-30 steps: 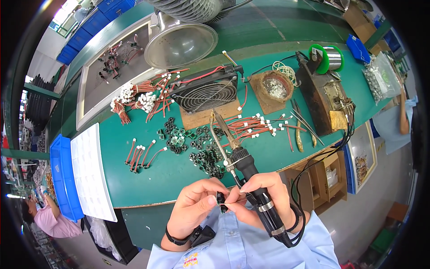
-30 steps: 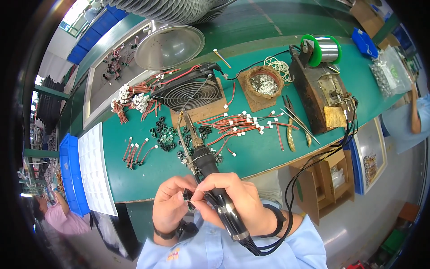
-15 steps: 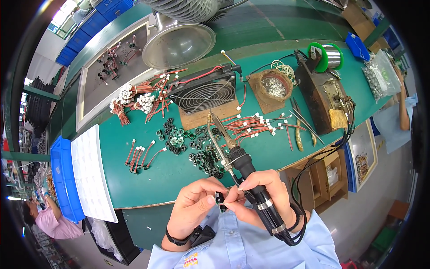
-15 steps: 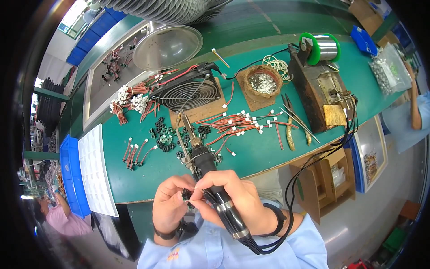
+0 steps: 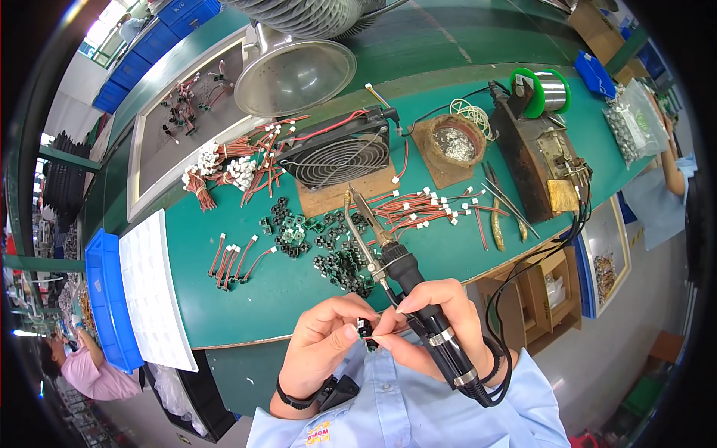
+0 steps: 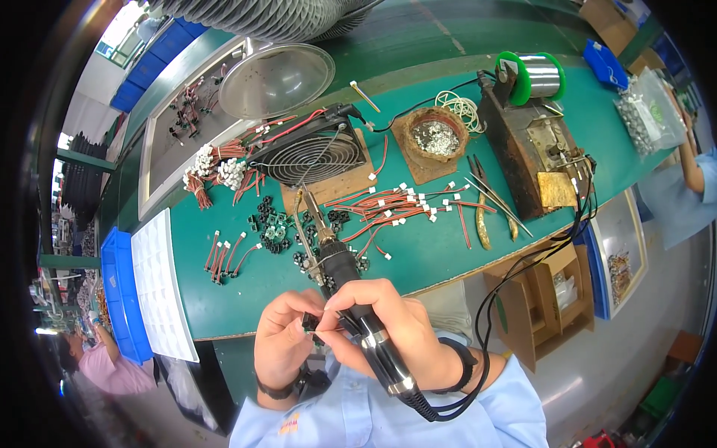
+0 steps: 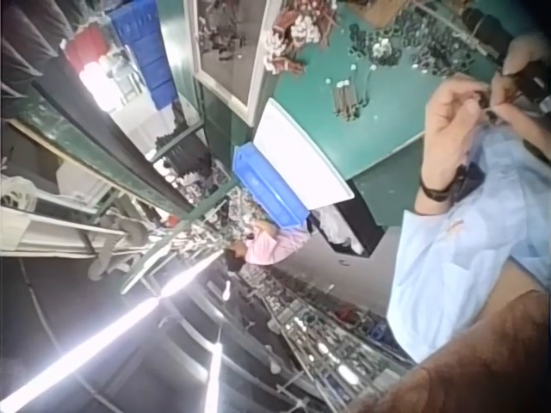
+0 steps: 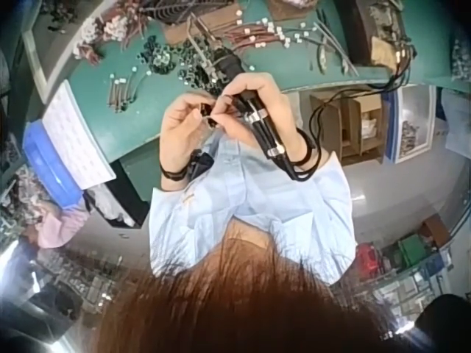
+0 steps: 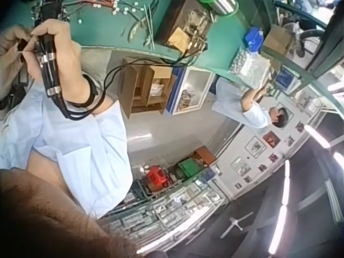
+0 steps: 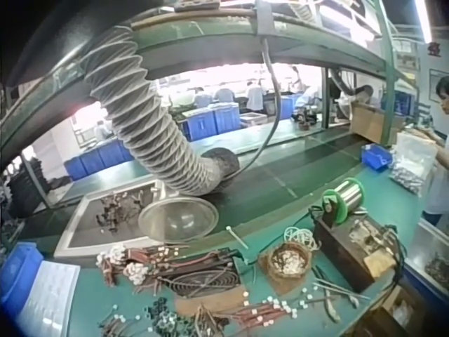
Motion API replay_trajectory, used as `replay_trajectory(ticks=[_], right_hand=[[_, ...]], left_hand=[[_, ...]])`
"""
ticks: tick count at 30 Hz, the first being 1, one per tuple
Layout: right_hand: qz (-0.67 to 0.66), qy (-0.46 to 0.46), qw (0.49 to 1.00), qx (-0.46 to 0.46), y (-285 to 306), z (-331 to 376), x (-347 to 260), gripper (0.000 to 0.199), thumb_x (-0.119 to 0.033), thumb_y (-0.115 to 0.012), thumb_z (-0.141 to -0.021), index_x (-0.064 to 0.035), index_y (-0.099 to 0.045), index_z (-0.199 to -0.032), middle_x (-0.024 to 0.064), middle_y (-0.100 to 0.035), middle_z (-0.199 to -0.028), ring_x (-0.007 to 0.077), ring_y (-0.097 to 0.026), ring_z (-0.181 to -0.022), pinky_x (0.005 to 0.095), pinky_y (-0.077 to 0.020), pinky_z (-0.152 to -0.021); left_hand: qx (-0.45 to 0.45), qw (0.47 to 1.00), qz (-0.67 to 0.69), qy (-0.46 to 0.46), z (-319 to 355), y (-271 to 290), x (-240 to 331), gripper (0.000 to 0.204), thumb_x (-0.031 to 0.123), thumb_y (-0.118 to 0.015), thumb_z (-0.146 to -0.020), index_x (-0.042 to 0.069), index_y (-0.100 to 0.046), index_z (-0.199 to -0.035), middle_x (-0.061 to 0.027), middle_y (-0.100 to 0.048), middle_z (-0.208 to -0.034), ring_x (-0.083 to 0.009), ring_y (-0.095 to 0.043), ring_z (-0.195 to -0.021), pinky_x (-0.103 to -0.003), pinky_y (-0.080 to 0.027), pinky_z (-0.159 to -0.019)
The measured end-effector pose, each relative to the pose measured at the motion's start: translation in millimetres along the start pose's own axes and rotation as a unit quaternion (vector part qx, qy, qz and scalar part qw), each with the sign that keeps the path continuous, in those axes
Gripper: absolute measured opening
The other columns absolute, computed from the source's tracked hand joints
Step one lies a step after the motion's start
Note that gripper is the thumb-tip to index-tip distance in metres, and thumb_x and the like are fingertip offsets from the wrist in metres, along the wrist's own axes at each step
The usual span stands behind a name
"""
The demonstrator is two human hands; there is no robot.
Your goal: Soldering wires to small electronic components at an assembly workbench.
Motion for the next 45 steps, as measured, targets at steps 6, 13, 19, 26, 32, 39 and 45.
replay_trajectory(ticks=[6,13,19,26,32,39,45], right_hand=[[-0.013,0.000,1.000,-0.004,0,0,1,0.043,0.010,-0.065,-0.074,-0.0037,-0.037,-0.104,0.0131,-0.059,-0.083,0.0199,-0.065,-0.079,0.0337,-0.0552,-0.069],[-0.014,0.002,1.000,0.002,1,0,3,0.043,0.010,-0.065,-0.074,-0.0038,-0.037,-0.104,0.0125,-0.059,-0.083,0.0199,-0.066,-0.078,0.0343,-0.0552,-0.069],[-0.012,0.001,1.000,0.006,1,1,2,0.043,0.010,-0.065,-0.074,-0.0040,-0.037,-0.104,0.0119,-0.058,-0.081,0.0196,-0.065,-0.077,0.0339,-0.0549,-0.068],[0.009,0.008,1.000,-0.005,2,0,-1,0.043,0.010,-0.065,-0.074,-0.0036,-0.037,-0.103,0.0131,-0.061,-0.080,0.0190,-0.066,-0.077,0.0326,-0.0541,-0.068],[0.038,0.031,0.999,-0.004,3,-3,-6,0.044,0.008,-0.067,-0.074,-0.0032,-0.037,-0.103,0.0137,-0.063,-0.078,0.0183,-0.066,-0.076,0.0317,-0.0538,-0.068],[0.049,0.049,0.998,0.008,3,-3,-7,0.043,0.006,-0.069,-0.072,-0.0026,-0.038,-0.101,0.0127,-0.063,-0.079,0.0178,-0.066,-0.075,0.0302,-0.0538,-0.067],[0.066,0.060,0.996,0.013,5,-4,-9,0.043,0.004,-0.072,-0.071,-0.0022,-0.041,-0.100,0.0114,-0.064,-0.078,0.0177,-0.067,-0.074,0.0286,-0.0537,-0.065]], left_hand=[[0.006,1.000,0.008,0.008,0,-2,0,0.021,0.013,-0.055,-0.089,-0.001,-0.057,-0.103,-0.0096,-0.055,-0.098,-0.0163,-0.051,-0.091,-0.030,-0.039,-0.081],[0.006,1.000,0.007,0.002,0,-2,0,0.020,0.013,-0.056,-0.089,-0.002,-0.057,-0.103,-0.0097,-0.054,-0.099,-0.0162,-0.051,-0.091,-0.030,-0.039,-0.082],[0.007,1.000,0.008,0.003,1,-1,0,0.020,0.012,-0.055,-0.089,-0.002,-0.057,-0.103,-0.0099,-0.054,-0.099,-0.0162,-0.051,-0.092,-0.029,-0.039,-0.082],[0.004,1.000,-0.007,0.000,1,-2,3,0.020,0.011,-0.055,-0.089,-0.002,-0.056,-0.103,-0.0104,-0.054,-0.099,-0.0164,-0.052,-0.092,-0.029,-0.039,-0.083],[0.009,1.000,-0.029,-0.009,1,-3,5,0.020,0.011,-0.055,-0.088,-0.002,-0.057,-0.103,-0.0105,-0.054,-0.099,-0.0164,-0.052,-0.093,-0.030,-0.039,-0.083],[0.007,0.999,-0.031,-0.021,1,-3,4,0.021,0.011,-0.056,-0.088,-0.003,-0.057,-0.103,-0.0104,-0.054,-0.098,-0.0161,-0.052,-0.091,-0.029,-0.039,-0.082],[0.006,0.999,-0.037,-0.023,2,-1,2,0.022,0.014,-0.056,-0.088,-0.002,-0.058,-0.103,-0.0101,-0.055,-0.097,-0.0161,-0.051,-0.090,-0.029,-0.038,-0.081]])
Point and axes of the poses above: each hand's wrist, its own z-axis away from the middle knuckle, its own y-axis out of the back of the hand, x = y × z, the point moved 5 cm from there along -z, towards the middle knuckle
